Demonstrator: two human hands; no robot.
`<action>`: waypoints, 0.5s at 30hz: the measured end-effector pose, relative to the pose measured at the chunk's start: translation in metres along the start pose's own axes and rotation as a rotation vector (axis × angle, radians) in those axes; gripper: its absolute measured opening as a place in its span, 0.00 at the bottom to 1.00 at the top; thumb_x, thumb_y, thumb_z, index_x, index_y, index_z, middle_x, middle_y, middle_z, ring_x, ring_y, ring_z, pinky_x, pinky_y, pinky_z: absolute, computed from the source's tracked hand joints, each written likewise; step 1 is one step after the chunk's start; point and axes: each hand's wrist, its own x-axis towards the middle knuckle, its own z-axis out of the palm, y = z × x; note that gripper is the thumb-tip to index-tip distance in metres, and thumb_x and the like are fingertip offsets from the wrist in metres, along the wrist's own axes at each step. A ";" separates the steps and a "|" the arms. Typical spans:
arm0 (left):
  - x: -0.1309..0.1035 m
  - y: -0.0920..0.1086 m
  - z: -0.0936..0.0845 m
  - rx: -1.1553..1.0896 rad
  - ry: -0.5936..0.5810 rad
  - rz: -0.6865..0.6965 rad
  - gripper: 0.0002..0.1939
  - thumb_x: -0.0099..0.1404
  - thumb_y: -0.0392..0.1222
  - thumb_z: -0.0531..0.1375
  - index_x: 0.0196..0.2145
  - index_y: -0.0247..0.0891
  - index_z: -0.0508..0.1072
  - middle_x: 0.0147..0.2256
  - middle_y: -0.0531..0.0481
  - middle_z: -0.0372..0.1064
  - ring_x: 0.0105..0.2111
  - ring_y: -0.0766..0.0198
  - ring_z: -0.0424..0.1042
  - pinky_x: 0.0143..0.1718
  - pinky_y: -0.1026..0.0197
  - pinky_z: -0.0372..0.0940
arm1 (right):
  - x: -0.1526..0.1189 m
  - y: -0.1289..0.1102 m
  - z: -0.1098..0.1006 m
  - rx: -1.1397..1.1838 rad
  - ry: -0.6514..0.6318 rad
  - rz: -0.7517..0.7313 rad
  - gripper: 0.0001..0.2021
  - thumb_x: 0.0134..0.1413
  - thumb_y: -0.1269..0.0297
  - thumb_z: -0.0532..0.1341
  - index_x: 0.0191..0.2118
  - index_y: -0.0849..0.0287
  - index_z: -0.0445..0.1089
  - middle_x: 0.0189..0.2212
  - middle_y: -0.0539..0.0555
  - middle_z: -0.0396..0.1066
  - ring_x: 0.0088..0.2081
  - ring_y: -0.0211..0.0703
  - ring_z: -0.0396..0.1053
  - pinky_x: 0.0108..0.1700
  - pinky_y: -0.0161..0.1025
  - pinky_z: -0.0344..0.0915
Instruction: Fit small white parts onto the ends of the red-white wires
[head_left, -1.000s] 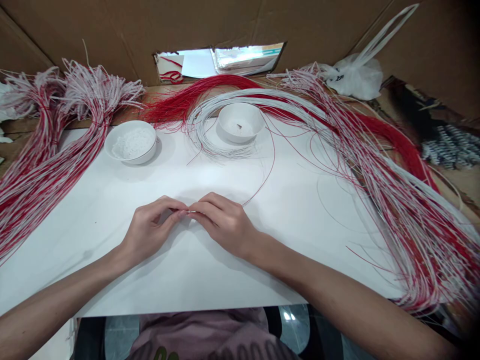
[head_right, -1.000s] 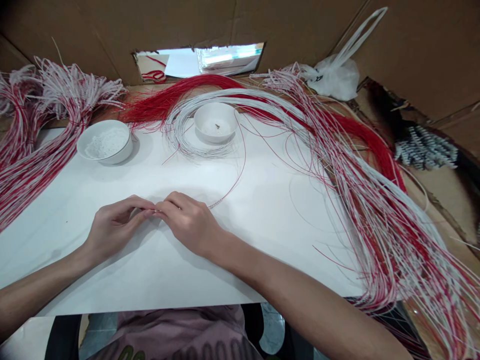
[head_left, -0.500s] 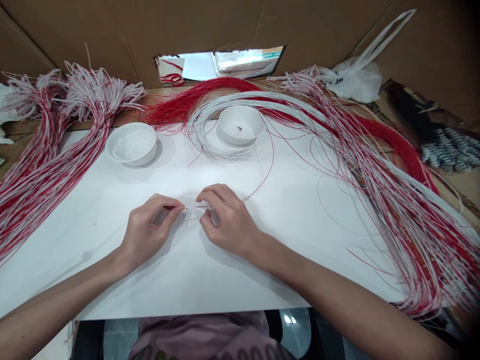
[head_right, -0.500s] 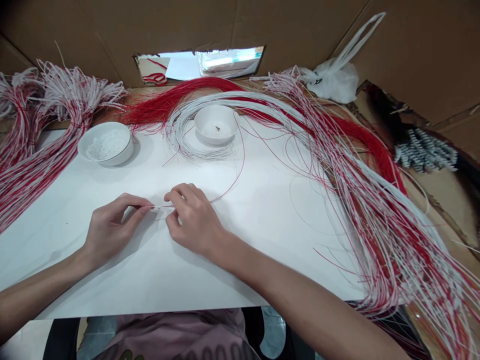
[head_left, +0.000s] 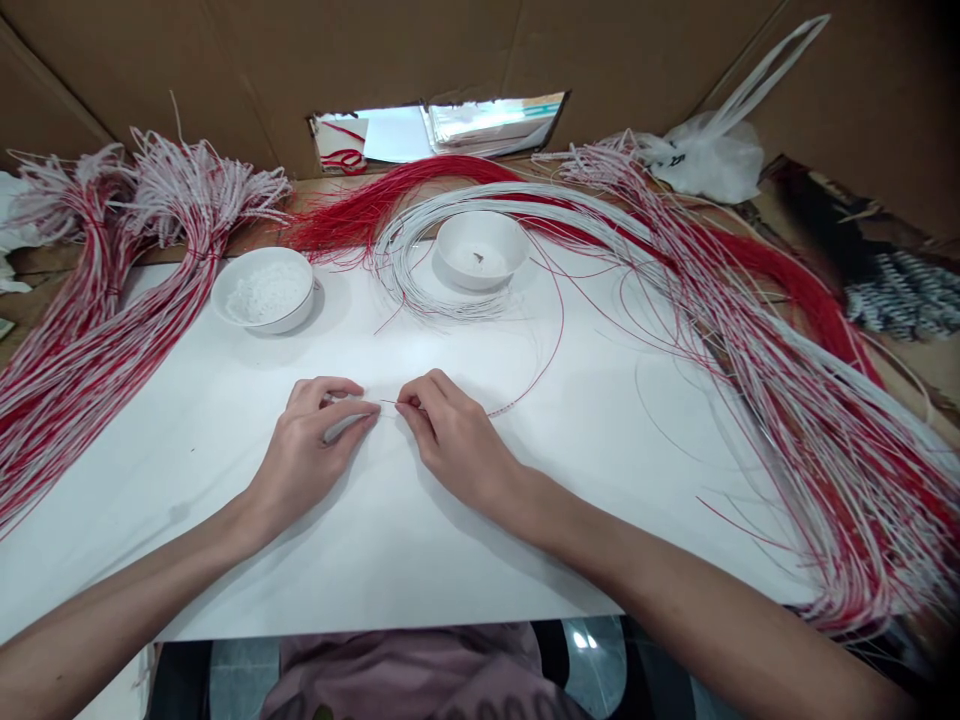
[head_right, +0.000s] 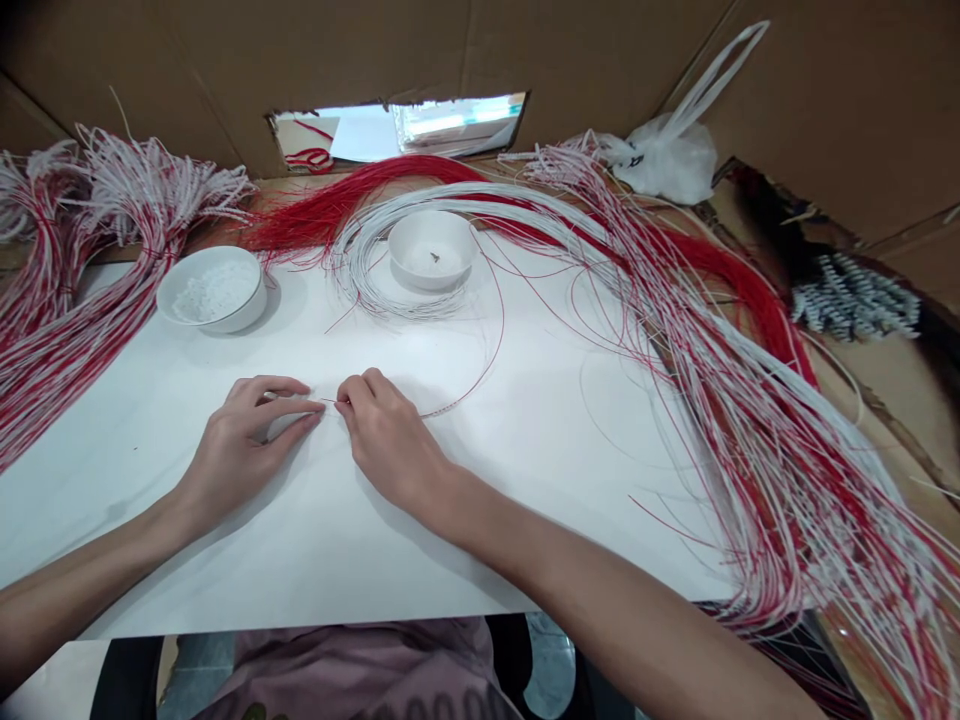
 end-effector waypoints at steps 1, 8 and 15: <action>0.000 0.000 0.000 -0.005 0.004 -0.002 0.08 0.66 0.39 0.59 0.39 0.45 0.79 0.44 0.47 0.70 0.45 0.57 0.66 0.47 0.53 0.65 | 0.000 0.000 0.001 -0.002 -0.004 -0.003 0.05 0.64 0.73 0.53 0.38 0.61 0.65 0.35 0.53 0.65 0.31 0.36 0.63 0.33 0.35 0.63; 0.000 0.001 -0.004 -0.226 -0.038 -0.134 0.05 0.66 0.40 0.60 0.37 0.42 0.76 0.36 0.50 0.74 0.38 0.61 0.71 0.38 0.60 0.67 | -0.001 0.001 0.003 0.028 0.043 -0.076 0.05 0.64 0.72 0.56 0.38 0.62 0.68 0.35 0.53 0.67 0.32 0.36 0.66 0.34 0.35 0.65; 0.000 0.001 -0.006 -0.482 -0.014 -0.300 0.05 0.62 0.45 0.64 0.35 0.42 0.77 0.35 0.51 0.77 0.36 0.61 0.75 0.36 0.61 0.69 | -0.001 0.000 0.002 0.110 0.138 -0.139 0.06 0.65 0.72 0.55 0.37 0.60 0.68 0.33 0.52 0.67 0.33 0.35 0.66 0.33 0.33 0.66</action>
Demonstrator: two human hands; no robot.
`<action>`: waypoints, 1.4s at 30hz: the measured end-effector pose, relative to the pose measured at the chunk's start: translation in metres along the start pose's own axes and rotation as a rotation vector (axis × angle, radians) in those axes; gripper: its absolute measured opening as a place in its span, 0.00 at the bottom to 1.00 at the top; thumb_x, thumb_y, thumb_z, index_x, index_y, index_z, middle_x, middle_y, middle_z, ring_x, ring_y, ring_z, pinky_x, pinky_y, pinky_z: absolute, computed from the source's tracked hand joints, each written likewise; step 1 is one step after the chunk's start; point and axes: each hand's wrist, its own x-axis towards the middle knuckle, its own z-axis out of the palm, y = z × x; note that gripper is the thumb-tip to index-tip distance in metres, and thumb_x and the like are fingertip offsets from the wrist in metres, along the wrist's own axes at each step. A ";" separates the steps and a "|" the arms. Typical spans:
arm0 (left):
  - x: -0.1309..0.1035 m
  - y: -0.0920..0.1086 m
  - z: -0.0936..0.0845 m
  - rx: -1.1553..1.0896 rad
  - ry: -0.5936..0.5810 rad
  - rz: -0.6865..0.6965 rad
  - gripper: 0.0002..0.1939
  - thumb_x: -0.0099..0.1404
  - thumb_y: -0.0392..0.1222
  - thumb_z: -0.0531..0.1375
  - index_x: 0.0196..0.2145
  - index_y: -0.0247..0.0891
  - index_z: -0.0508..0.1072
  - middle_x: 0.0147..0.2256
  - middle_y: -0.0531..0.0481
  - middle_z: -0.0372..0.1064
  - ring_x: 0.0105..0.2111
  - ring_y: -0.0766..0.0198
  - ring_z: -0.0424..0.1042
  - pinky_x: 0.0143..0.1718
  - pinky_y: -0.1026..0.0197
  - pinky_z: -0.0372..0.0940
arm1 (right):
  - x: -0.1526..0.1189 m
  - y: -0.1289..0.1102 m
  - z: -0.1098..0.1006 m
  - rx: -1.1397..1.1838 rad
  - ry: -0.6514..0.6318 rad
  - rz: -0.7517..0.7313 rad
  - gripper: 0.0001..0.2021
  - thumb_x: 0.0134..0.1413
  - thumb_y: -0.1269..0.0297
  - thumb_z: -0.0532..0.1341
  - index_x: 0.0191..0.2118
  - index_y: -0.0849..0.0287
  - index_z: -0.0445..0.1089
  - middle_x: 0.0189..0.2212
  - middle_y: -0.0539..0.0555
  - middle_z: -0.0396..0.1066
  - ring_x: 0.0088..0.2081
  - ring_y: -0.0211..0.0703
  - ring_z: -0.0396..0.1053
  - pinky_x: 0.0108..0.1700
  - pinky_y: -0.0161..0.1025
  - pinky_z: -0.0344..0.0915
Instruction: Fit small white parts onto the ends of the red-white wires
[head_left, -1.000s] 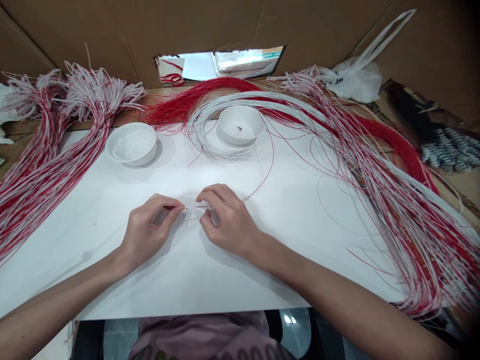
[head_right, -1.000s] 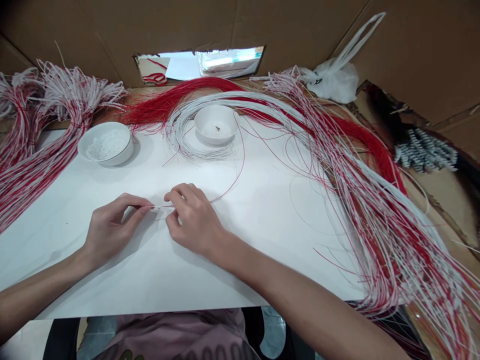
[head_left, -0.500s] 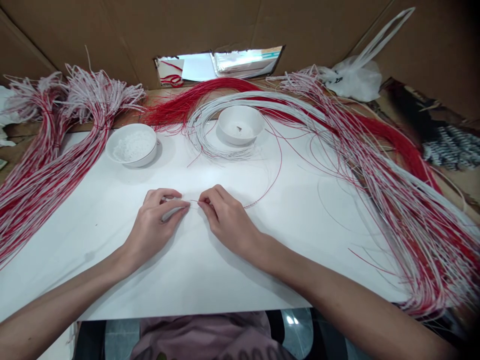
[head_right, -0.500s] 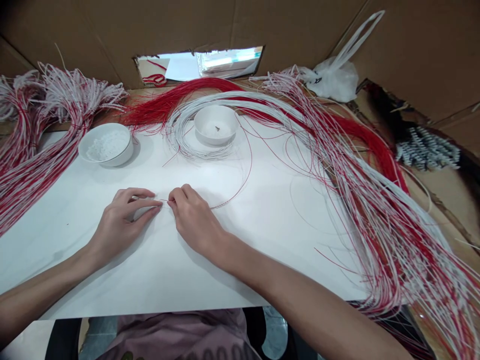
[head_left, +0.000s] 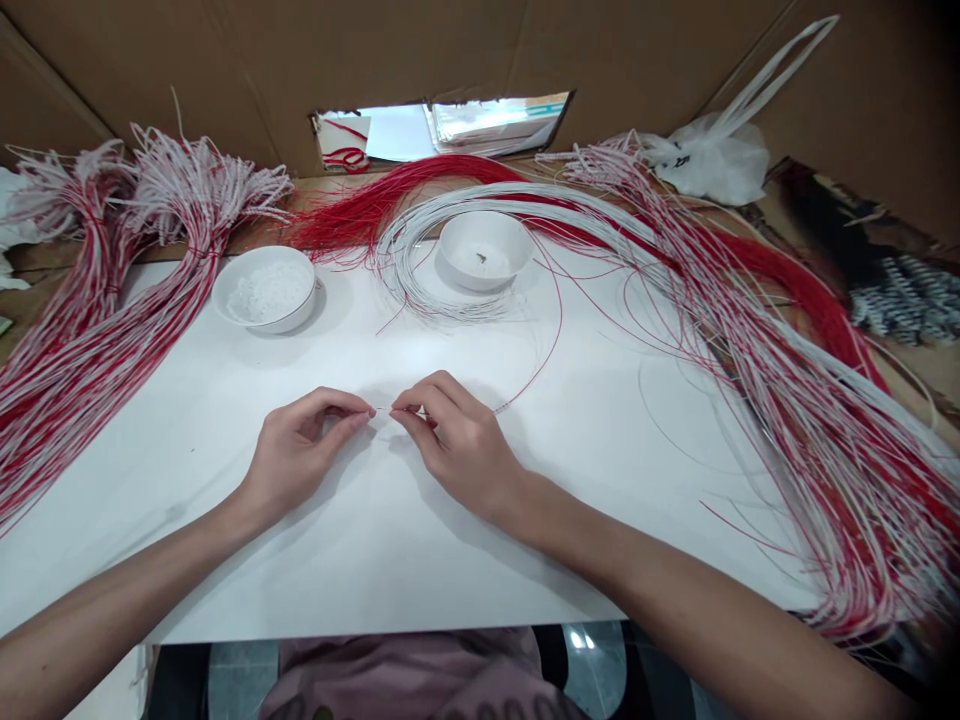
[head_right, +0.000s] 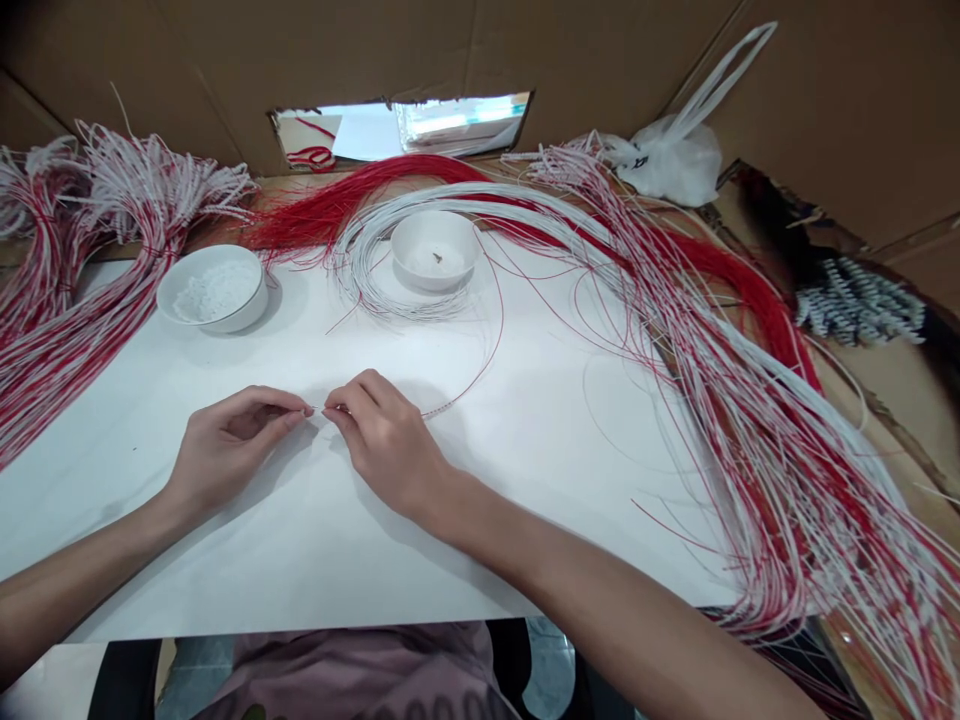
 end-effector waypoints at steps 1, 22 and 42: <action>0.000 0.000 0.000 -0.035 0.000 -0.005 0.05 0.62 0.44 0.65 0.35 0.42 0.77 0.35 0.51 0.77 0.37 0.61 0.75 0.38 0.61 0.70 | 0.000 0.000 0.000 0.012 0.007 -0.017 0.06 0.65 0.71 0.55 0.37 0.60 0.68 0.33 0.52 0.67 0.33 0.34 0.66 0.33 0.33 0.66; -0.001 -0.002 0.001 -0.103 -0.006 0.120 0.06 0.61 0.36 0.65 0.36 0.45 0.79 0.35 0.53 0.76 0.36 0.65 0.73 0.38 0.63 0.69 | -0.001 0.000 0.001 0.057 -0.004 -0.122 0.06 0.66 0.71 0.54 0.38 0.61 0.68 0.33 0.53 0.67 0.33 0.35 0.66 0.34 0.34 0.68; -0.003 0.001 0.001 -0.138 -0.041 0.144 0.05 0.62 0.34 0.64 0.35 0.44 0.77 0.34 0.52 0.75 0.35 0.64 0.73 0.37 0.61 0.69 | -0.001 0.000 0.002 0.029 0.009 -0.199 0.05 0.65 0.72 0.55 0.38 0.62 0.68 0.32 0.53 0.66 0.33 0.35 0.66 0.34 0.34 0.69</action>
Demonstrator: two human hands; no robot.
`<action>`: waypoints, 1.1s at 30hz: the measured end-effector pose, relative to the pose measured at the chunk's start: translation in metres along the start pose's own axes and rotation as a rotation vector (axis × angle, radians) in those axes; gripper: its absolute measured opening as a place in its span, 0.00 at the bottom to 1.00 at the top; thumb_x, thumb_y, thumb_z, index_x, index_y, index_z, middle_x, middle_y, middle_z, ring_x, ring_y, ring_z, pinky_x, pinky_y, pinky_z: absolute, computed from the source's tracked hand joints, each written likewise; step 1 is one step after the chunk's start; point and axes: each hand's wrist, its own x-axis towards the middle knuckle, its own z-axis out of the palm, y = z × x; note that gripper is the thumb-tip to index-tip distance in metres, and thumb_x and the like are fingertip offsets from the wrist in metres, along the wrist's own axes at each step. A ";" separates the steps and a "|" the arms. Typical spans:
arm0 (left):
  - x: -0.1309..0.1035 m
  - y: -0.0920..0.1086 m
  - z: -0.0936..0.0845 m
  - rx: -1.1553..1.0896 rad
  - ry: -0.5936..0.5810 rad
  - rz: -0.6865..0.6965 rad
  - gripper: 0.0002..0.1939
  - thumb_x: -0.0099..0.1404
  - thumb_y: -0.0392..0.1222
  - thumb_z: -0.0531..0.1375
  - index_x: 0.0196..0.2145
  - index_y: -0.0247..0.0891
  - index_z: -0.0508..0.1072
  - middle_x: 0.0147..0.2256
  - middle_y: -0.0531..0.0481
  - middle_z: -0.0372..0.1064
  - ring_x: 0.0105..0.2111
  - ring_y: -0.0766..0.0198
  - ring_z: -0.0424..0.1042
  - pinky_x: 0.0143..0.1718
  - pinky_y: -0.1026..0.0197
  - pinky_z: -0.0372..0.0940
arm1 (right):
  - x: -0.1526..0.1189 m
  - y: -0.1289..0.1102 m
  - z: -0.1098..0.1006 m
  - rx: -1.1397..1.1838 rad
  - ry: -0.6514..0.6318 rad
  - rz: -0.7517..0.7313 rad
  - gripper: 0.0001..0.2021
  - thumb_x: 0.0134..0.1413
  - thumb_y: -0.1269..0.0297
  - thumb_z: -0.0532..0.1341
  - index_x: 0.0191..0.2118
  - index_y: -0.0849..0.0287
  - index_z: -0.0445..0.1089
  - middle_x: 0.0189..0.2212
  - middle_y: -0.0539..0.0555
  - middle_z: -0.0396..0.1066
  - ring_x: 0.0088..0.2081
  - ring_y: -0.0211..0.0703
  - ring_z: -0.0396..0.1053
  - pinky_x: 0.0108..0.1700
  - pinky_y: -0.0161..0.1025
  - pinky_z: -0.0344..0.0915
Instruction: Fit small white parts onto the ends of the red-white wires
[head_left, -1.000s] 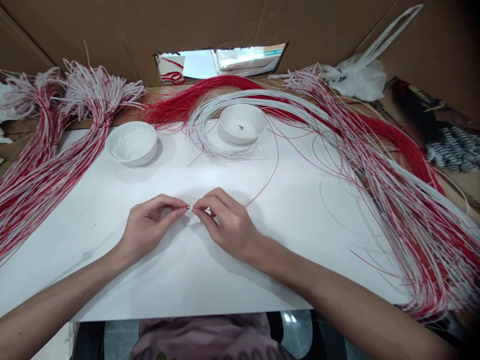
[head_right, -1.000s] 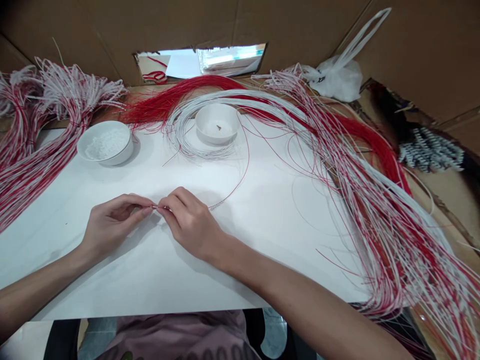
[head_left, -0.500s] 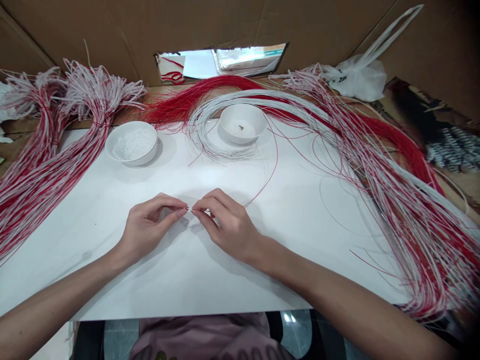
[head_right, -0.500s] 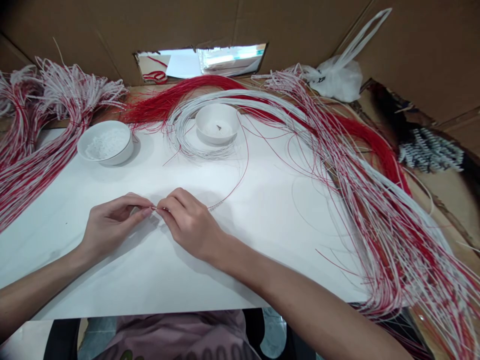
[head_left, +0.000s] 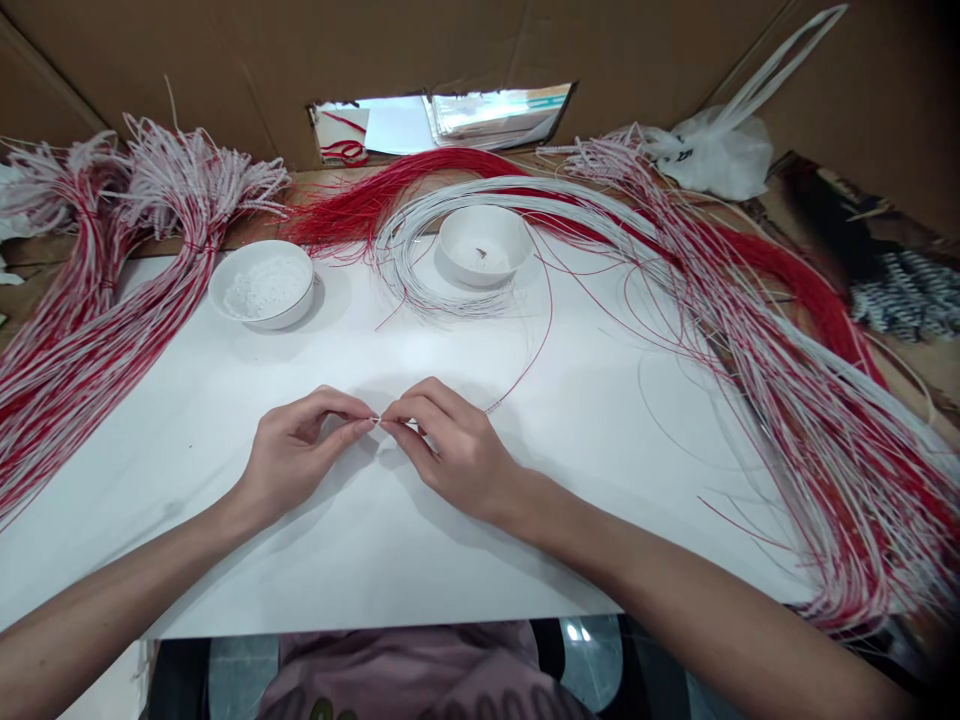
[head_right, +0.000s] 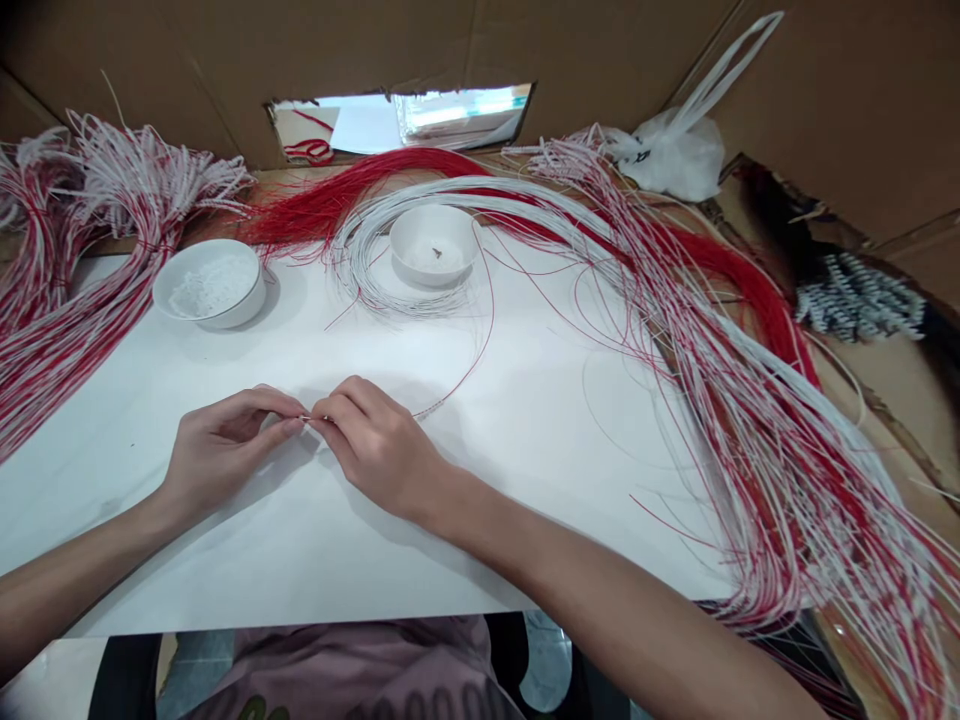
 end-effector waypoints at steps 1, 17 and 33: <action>0.000 0.000 0.000 -0.009 -0.004 0.005 0.05 0.62 0.34 0.64 0.35 0.44 0.77 0.34 0.52 0.75 0.35 0.64 0.73 0.38 0.60 0.69 | 0.000 0.000 0.000 -0.001 0.002 -0.002 0.05 0.65 0.72 0.55 0.38 0.62 0.68 0.32 0.53 0.66 0.33 0.35 0.66 0.34 0.34 0.69; 0.000 -0.002 -0.002 0.056 -0.045 -0.081 0.04 0.63 0.43 0.64 0.34 0.42 0.79 0.33 0.49 0.77 0.34 0.61 0.75 0.34 0.59 0.70 | -0.002 0.003 0.001 -0.024 -0.031 0.023 0.06 0.64 0.70 0.57 0.39 0.61 0.71 0.32 0.53 0.71 0.34 0.36 0.69 0.36 0.34 0.69; 0.001 0.001 0.000 0.188 0.263 -0.050 0.03 0.64 0.41 0.62 0.33 0.40 0.75 0.33 0.51 0.75 0.35 0.63 0.74 0.36 0.61 0.69 | 0.000 0.000 -0.004 -0.080 -0.051 0.184 0.05 0.62 0.70 0.55 0.36 0.61 0.68 0.32 0.52 0.69 0.30 0.34 0.65 0.32 0.33 0.65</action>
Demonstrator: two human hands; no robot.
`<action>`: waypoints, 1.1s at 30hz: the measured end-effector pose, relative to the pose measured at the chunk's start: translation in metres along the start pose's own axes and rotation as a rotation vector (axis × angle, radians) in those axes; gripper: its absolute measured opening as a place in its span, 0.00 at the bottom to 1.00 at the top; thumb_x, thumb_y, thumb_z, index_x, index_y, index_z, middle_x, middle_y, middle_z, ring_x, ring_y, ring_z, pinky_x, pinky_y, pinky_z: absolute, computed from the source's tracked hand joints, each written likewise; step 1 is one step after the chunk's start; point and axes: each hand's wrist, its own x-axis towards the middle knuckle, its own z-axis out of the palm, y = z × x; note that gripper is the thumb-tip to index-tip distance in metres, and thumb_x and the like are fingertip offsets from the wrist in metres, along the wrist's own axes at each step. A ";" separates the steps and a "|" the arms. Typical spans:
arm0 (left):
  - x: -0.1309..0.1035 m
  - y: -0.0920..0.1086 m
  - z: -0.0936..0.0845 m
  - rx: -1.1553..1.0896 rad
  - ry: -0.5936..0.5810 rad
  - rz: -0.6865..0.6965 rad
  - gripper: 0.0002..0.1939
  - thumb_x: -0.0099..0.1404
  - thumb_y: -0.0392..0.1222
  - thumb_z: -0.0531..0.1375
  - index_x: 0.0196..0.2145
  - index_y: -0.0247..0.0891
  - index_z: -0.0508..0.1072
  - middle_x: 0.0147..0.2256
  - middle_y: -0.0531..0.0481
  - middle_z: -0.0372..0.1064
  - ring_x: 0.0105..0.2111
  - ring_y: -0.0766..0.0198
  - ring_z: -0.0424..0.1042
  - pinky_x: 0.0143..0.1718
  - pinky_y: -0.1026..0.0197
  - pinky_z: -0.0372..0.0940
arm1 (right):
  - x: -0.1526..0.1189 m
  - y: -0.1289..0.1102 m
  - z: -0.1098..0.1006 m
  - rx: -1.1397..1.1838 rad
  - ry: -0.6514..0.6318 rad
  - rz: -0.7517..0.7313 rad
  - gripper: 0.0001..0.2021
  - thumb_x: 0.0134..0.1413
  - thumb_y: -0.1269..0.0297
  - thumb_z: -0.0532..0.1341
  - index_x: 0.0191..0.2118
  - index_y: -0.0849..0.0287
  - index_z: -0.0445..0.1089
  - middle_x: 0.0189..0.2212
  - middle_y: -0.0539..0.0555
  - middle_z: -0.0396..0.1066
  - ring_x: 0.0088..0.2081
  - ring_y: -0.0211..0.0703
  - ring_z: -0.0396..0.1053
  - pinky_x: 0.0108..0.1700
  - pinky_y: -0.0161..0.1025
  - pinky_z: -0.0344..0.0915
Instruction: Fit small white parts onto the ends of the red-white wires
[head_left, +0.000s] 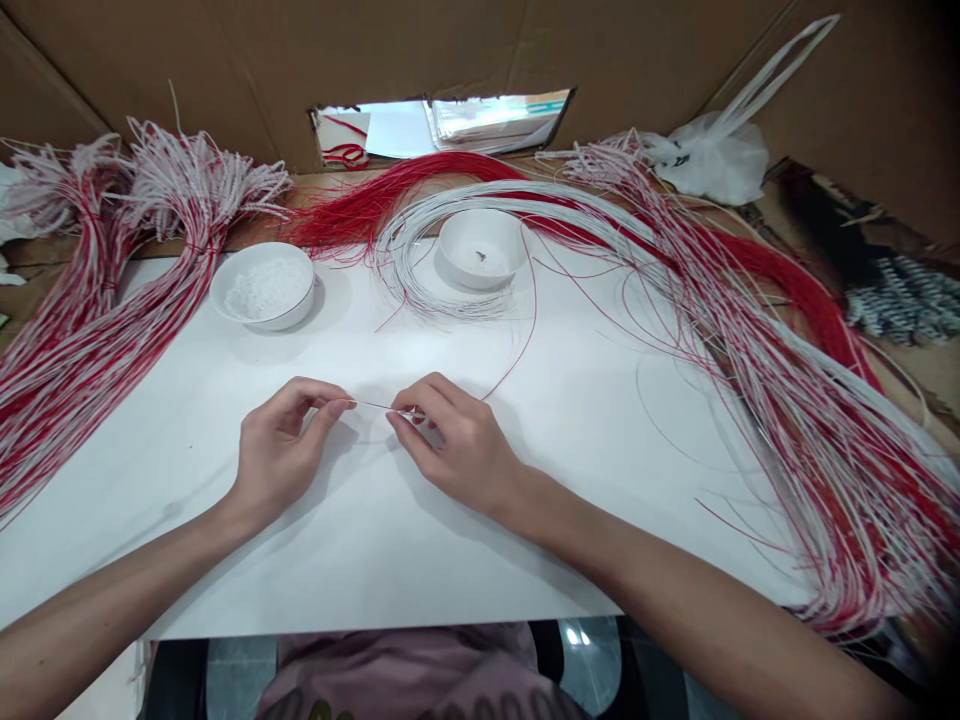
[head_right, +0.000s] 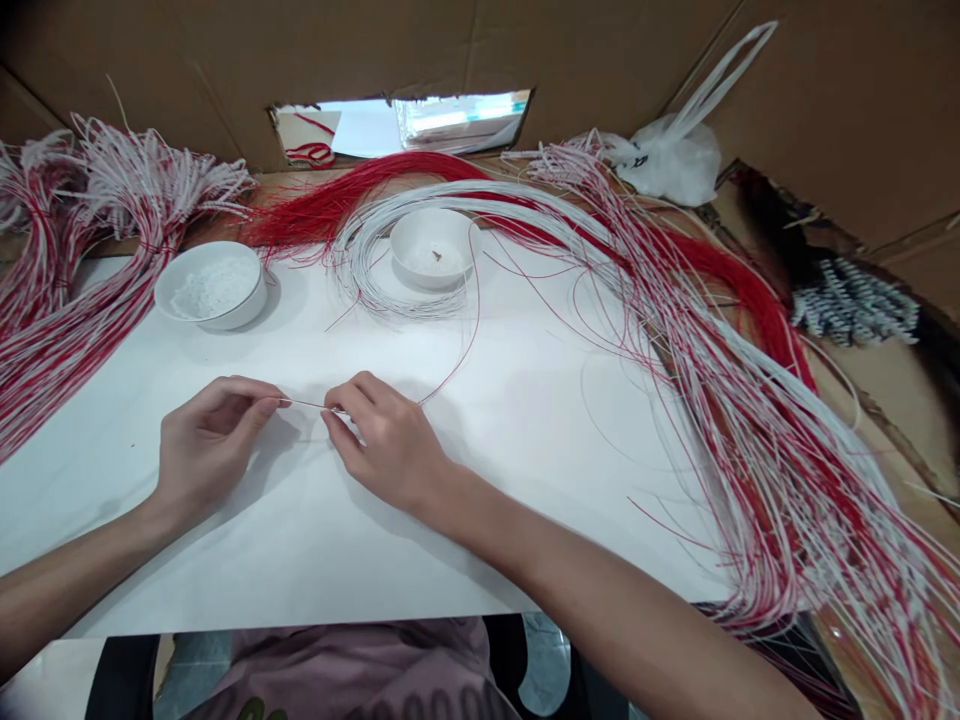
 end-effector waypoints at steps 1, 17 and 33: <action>0.001 0.000 0.000 0.001 0.023 0.007 0.03 0.64 0.40 0.62 0.33 0.40 0.75 0.33 0.51 0.75 0.35 0.63 0.74 0.36 0.62 0.69 | 0.000 0.001 0.000 0.005 -0.003 -0.009 0.05 0.63 0.70 0.55 0.36 0.61 0.68 0.33 0.52 0.69 0.30 0.34 0.66 0.32 0.32 0.65; 0.008 -0.006 -0.001 -0.054 0.068 0.027 0.04 0.64 0.41 0.62 0.35 0.39 0.73 0.35 0.49 0.73 0.37 0.63 0.73 0.38 0.60 0.68 | 0.001 0.001 -0.002 0.031 0.014 0.053 0.05 0.64 0.69 0.56 0.36 0.60 0.66 0.32 0.51 0.68 0.30 0.34 0.67 0.31 0.32 0.65; -0.005 0.001 -0.002 0.336 -0.029 0.547 0.15 0.63 0.34 0.62 0.47 0.43 0.70 0.32 0.53 0.75 0.30 0.64 0.73 0.34 0.59 0.69 | -0.002 0.001 0.002 0.031 0.032 0.015 0.05 0.65 0.69 0.56 0.36 0.60 0.67 0.32 0.51 0.68 0.31 0.34 0.67 0.31 0.32 0.65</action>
